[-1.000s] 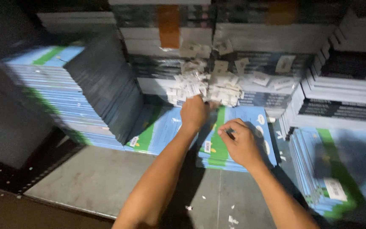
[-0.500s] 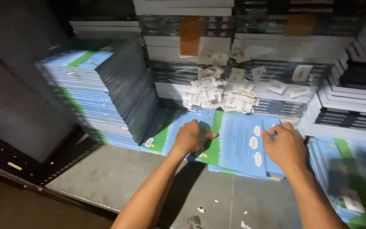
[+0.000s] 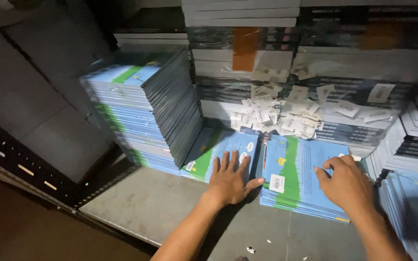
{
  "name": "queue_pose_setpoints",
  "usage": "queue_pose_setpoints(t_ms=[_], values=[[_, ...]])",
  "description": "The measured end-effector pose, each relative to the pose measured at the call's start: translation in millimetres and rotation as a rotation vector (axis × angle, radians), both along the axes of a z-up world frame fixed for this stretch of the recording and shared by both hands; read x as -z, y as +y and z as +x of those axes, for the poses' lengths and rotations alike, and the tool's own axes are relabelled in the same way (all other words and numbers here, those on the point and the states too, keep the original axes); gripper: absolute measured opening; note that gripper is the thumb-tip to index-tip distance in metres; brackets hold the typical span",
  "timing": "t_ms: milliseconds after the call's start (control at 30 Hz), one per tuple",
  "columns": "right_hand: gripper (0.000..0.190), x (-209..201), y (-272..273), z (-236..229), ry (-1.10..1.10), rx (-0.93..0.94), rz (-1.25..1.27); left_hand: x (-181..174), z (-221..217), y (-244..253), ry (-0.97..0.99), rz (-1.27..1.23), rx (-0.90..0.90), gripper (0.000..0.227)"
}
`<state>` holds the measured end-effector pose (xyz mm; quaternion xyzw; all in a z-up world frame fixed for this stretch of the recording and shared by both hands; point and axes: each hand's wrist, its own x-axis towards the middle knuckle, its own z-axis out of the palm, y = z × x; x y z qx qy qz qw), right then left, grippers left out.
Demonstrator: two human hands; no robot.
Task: Removing price or barcode stickers from the back covers of books by peeling them off with fingernails.
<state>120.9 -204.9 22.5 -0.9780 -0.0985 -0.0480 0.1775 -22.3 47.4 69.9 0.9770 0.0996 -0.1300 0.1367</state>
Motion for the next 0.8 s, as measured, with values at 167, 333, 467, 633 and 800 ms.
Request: queue_pose_setpoints(t_ms=[167, 333, 467, 633, 800], values=[[0.040, 36, -2, 14, -0.229, -0.319, 0.183, 43, 13, 12, -0.129, 0.047, -0.026, 0.074], [0.023, 10, 12, -16, -0.196, -0.604, 0.245, 64, 18, 4, -0.918, -0.012, 0.234, 0.055], [0.041, -22, 25, -30, -0.041, -0.478, 0.096, 70, 18, -18, -0.801, -0.296, 0.454, 0.097], [0.053, -35, 26, -37, 0.164, -0.390, 0.032, 83, 15, -43, -0.662, -0.388, 0.314, 0.090], [0.028, -25, 30, -31, 0.014, -0.362, 0.249, 83, 10, -57, -0.604, -0.631, 0.134, 0.108]])
